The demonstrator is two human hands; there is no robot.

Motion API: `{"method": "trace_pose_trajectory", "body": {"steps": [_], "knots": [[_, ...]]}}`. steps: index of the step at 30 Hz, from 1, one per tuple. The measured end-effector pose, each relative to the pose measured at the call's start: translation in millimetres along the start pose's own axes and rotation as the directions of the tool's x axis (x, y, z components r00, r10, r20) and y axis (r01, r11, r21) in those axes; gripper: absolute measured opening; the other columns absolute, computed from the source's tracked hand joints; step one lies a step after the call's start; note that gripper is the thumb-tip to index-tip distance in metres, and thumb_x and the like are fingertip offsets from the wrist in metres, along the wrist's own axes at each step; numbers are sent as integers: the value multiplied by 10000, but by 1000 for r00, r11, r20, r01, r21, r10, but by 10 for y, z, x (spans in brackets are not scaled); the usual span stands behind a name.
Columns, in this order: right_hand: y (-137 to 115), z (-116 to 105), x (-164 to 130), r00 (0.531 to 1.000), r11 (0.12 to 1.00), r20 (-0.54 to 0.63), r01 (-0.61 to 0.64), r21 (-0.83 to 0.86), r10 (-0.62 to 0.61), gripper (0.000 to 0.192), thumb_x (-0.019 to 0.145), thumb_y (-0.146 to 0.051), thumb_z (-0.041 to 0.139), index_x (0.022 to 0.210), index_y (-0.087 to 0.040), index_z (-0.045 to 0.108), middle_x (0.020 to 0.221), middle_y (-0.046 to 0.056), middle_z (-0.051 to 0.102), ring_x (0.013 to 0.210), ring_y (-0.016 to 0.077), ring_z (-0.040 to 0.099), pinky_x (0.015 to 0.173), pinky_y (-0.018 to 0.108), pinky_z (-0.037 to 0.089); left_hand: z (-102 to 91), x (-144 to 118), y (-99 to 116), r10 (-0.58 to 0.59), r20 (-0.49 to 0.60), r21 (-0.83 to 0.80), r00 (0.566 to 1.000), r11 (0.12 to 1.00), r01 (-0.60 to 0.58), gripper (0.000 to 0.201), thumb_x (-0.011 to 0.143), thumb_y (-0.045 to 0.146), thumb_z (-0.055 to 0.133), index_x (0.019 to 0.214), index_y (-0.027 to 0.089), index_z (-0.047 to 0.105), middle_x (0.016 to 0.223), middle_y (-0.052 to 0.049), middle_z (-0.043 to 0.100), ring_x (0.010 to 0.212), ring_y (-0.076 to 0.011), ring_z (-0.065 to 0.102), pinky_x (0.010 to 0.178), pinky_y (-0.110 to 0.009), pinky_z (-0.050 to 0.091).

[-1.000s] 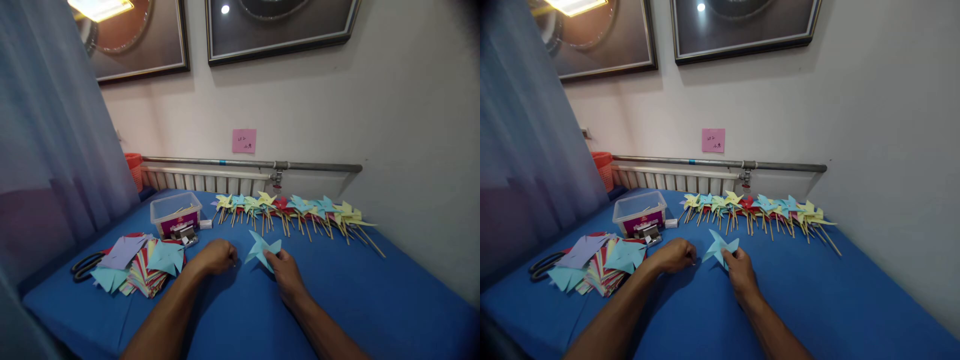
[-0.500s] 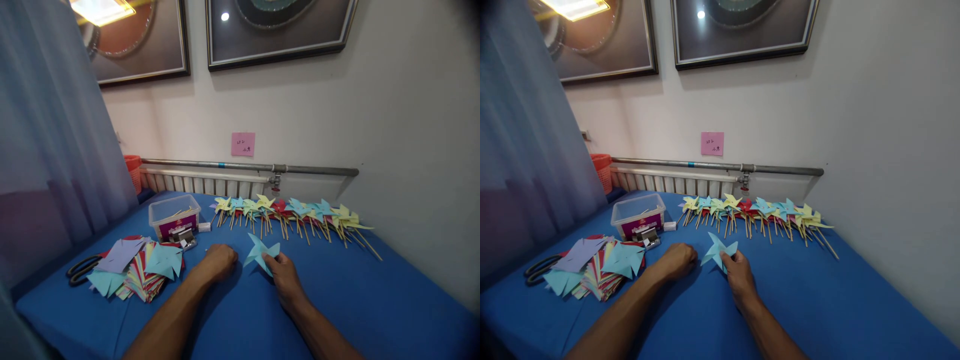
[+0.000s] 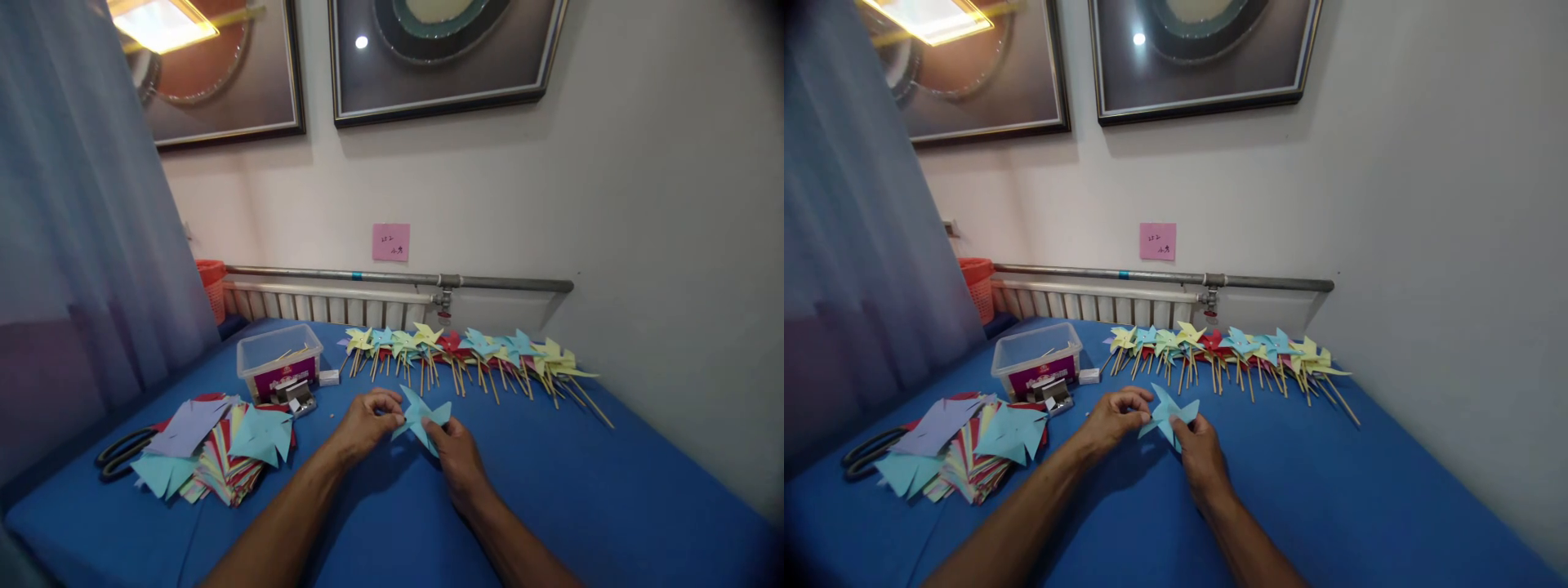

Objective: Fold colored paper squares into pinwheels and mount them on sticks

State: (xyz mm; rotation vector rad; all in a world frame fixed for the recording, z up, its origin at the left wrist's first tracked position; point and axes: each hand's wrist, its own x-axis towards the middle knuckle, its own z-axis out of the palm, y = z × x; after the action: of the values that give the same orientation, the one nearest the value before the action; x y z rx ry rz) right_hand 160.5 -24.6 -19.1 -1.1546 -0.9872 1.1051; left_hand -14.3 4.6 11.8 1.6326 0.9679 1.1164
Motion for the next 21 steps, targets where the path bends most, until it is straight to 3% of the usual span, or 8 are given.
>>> {"method": "trace_pose_trajectory", "body": {"steps": [3, 10, 21], "knots": [[36, 26, 13, 1000, 999, 1, 1, 37, -2, 346, 646, -484, 769, 813, -190, 696, 655, 12, 704, 607, 204, 615, 579, 292, 463, 139, -28, -35, 8, 11, 23, 1000, 1000, -8, 50, 718, 176, 702, 729, 127, 703, 1203, -112, 623, 895, -162, 615, 733, -257, 473], [41, 75, -25, 999, 1000, 39, 30, 5, -30, 368, 656, -495, 774, 834, -178, 717, 728, 26, 722, 659, 199, 618, 587, 275, 460, 153, -80, 33, 188, 62, 208, 980, 958, -197, 96, 778, 104, 635, 734, 165, 694, 979, -43, 631, 951, -168, 605, 878, -285, 467], [92, 84, -10, 995, 999, 96, 36, 14, -38, 495, 662, -579, 778, 929, -166, 721, 822, 60, 750, 718, 217, 652, 633, 290, 495, 132, -91, 89, 165, 63, 347, 984, 921, -176, 114, 790, 106, 609, 748, 176, 688, 994, -46, 657, 979, -172, 610, 900, -280, 475]]}}
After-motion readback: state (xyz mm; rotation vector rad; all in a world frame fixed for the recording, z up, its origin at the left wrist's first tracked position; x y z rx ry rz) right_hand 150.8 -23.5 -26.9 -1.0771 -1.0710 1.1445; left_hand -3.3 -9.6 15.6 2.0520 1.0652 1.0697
